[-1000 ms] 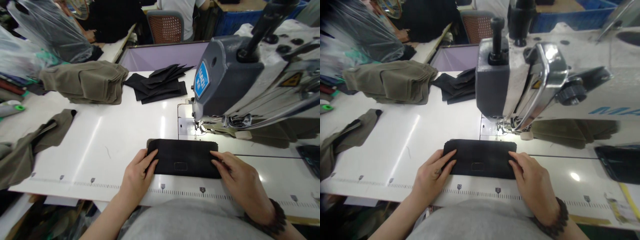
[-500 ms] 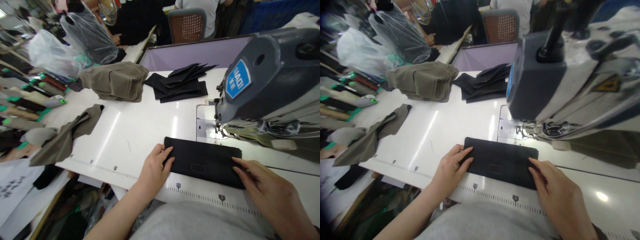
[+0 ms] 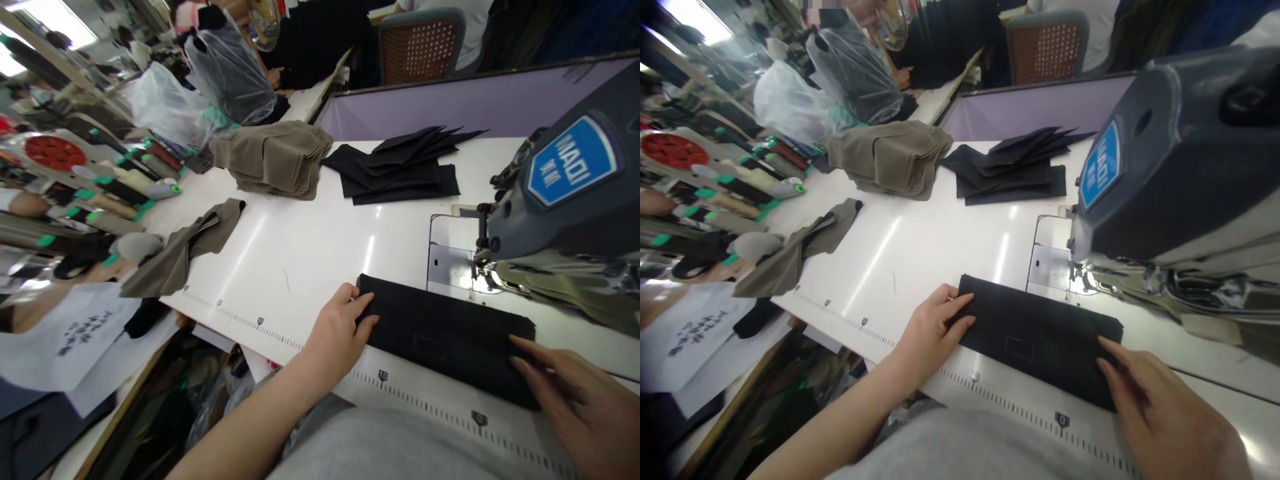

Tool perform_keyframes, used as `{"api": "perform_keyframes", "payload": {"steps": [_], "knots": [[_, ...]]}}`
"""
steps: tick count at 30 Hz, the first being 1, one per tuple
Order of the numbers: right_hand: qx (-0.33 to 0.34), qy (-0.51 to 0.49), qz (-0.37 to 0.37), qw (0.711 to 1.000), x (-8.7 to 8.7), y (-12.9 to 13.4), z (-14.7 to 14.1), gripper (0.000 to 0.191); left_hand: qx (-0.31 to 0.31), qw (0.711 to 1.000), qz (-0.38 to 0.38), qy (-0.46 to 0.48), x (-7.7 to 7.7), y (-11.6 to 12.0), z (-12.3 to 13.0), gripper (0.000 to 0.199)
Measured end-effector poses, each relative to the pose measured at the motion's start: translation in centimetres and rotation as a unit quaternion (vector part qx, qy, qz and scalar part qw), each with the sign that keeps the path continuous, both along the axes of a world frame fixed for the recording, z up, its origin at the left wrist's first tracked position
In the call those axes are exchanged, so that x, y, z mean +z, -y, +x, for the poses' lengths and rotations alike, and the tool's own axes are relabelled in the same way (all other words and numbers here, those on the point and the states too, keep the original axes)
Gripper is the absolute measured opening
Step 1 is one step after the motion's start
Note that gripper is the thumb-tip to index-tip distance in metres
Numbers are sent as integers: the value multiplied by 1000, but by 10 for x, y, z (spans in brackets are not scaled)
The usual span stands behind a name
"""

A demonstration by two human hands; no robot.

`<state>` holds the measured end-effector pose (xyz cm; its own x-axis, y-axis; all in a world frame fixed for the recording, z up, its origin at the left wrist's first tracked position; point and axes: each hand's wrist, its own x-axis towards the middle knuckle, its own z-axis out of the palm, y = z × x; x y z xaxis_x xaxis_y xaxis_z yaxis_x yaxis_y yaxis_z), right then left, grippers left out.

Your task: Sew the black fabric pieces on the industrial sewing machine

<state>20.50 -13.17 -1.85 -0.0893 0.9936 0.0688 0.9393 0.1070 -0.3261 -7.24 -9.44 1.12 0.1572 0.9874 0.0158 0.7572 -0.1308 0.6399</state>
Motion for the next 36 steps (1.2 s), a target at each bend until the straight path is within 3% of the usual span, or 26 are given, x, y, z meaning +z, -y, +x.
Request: {"api": "perform_keyframes", "payload": {"steps": [6,9,11,14,16,18,20,22,24,27,33,36], "knots": [[33,0,25,999,-2,-7,5,40,8,999,20,-46,0,-5,1,20],[63,19,55,996,7,-9,-1,39,-2,993,41,-113,-2,-6,-1,18],[64,65,78,993,15,-10,-9,41,-23,982,95,-160,-2,-7,-2,19],[79,131,129,980,23,-14,-22,42,-153,953,169,-197,1,-12,-1,25],[140,131,167,967,24,-19,-30,36,-264,930,158,-202,5,-18,3,29],[229,113,173,951,22,-24,-36,38,-301,921,128,-209,9,-22,9,30],[272,95,163,944,19,-27,-41,41,-266,932,110,-222,12,-23,18,28],[264,83,150,949,17,-29,-45,34,-228,939,108,-233,12,-20,28,35],[251,80,136,955,15,-28,-49,30,-210,940,116,-244,7,-16,36,50],[236,90,117,960,10,-25,-51,44,-194,938,133,-255,-6,-10,39,63],[220,118,90,964,3,-23,-48,47,-200,923,142,-297,-23,-11,27,76],[216,117,86,966,3,-23,-47,48,-170,920,150,-320,-25,-12,8,85]]}}
